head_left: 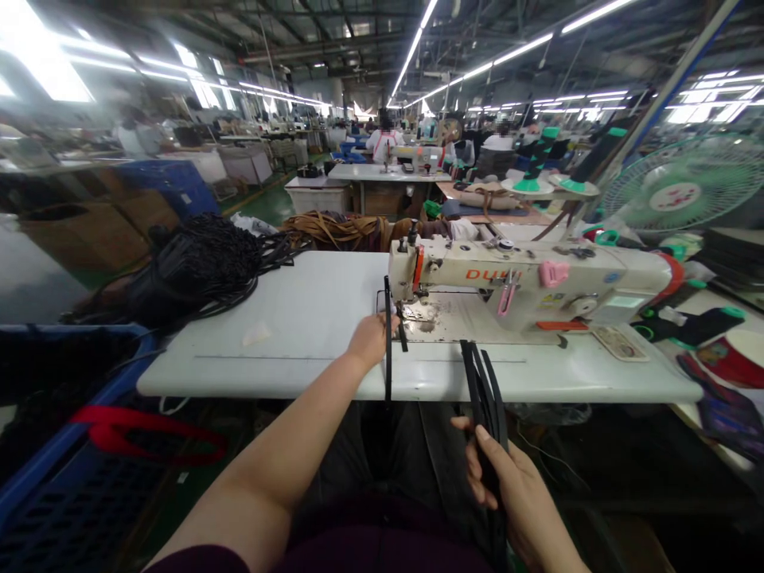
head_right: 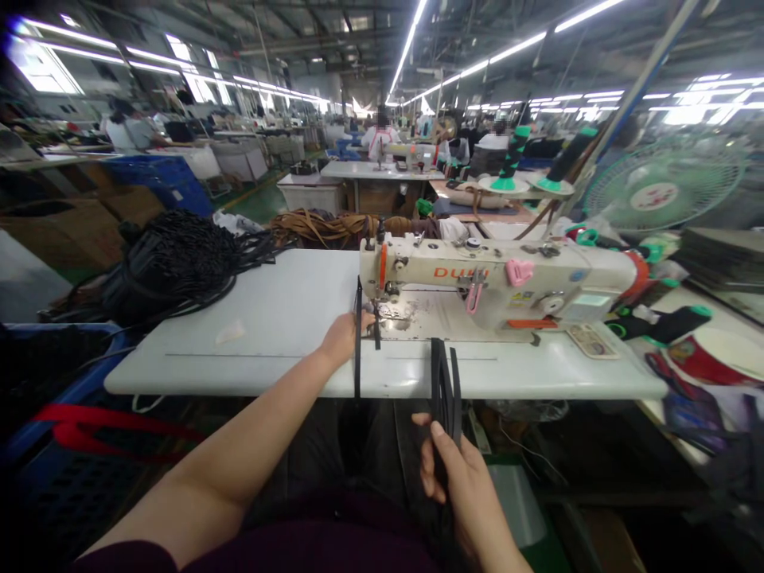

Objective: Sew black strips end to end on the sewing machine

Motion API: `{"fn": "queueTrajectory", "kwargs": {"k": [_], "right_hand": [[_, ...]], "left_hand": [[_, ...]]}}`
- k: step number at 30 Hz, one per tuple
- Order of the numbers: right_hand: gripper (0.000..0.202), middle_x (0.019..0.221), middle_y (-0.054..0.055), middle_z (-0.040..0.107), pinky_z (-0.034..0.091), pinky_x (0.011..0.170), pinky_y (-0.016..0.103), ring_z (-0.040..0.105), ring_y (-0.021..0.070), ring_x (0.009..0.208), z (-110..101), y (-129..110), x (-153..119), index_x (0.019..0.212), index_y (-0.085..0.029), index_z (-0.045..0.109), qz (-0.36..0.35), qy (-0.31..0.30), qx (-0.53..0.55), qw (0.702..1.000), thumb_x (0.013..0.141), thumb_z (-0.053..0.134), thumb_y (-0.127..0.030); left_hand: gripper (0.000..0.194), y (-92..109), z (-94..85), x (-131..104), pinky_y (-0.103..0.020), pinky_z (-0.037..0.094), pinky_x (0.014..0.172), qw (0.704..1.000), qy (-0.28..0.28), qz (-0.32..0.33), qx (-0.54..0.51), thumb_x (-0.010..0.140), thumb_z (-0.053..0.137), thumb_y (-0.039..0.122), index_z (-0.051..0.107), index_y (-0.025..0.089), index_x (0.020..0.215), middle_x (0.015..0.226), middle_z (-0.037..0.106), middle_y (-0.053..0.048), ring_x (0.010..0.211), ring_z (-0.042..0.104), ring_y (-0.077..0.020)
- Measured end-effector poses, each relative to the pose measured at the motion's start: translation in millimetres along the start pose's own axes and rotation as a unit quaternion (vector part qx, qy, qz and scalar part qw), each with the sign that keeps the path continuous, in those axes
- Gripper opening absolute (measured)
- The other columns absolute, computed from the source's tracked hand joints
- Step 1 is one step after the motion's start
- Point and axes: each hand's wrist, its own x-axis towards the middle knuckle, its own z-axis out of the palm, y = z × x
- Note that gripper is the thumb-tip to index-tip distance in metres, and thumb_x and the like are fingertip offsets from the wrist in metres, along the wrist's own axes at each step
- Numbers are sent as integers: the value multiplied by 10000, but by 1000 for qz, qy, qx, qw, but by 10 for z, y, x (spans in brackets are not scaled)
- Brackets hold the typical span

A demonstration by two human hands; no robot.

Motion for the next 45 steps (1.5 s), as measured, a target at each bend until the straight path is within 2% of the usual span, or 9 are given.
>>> {"fn": "queueTrajectory", "kwargs": {"k": [6,10,14,17,22,28,35,39,45], "right_hand": [[545,587,-30,569,249,387,209,445,92,418,54,98,177,1102,-143,745,30,19,56,998,733,800,-540],[502,593,-8,614,301,409,225,471,109,432,93,162,296,1040,-137,757,49,33,49,997,715,817,-515],[461,629,22,668,386,430,231,583,153,518,185,105,349,980,-140,751,47,46,50,997,703,847,-496],[481,696,34,715,450,471,219,649,159,580,237,93,360,981,-151,741,57,50,63,995,680,888,-498],[596,678,43,731,492,469,211,677,164,571,233,174,373,922,-157,727,96,77,75,990,566,950,-580],[553,623,11,688,440,398,194,644,148,505,256,178,340,963,-174,710,123,74,71,987,646,913,-579],[533,611,16,676,415,395,209,599,127,448,309,307,418,771,-181,645,98,44,53,993,657,882,-644],[563,609,14,681,399,384,216,585,127,426,351,336,482,820,-185,651,85,35,41,995,655,864,-679],[592,610,-5,672,424,401,221,595,131,439,444,207,476,918,-192,621,94,13,25,995,682,848,-686]], "left_hand": [[359,1,78,-23,-397,521,1022,997,-7,59,43,1071,402,348,696,200,924,1024,746,-85,1074,697,-236],[311,-67,102,11,-409,520,1044,999,7,38,23,1053,458,334,720,203,948,1050,755,-81,1071,703,-237],[382,-125,59,60,-362,552,988,1000,8,-2,-29,1070,404,340,744,199,965,993,765,-69,1011,716,-217],[347,-137,58,49,-379,533,1049,999,16,10,-29,1062,432,336,752,208,1028,1091,769,-63,1099,702,-221],[232,-122,115,-34,-463,486,1137,998,23,49,31,998,548,248,740,211,1123,1211,753,-64,1247,645,-250],[326,-111,128,-95,-493,487,1145,997,21,61,50,919,580,114,729,222,1187,1254,738,-56,1290,619,-259],[305,-117,140,-120,-515,473,1154,995,17,65,67,979,556,184,699,213,1246,1306,712,-66,1315,599,-271],[284,-129,151,-116,-506,467,1159,995,9,71,71,1000,556,231,691,207,1248,1313,707,-64,1334,583,-269],[277,-100,147,-127,-504,467,1153,995,10,63,74,1018,539,244,673,201,1257,1325,697,-77,1337,580,-273]]}}
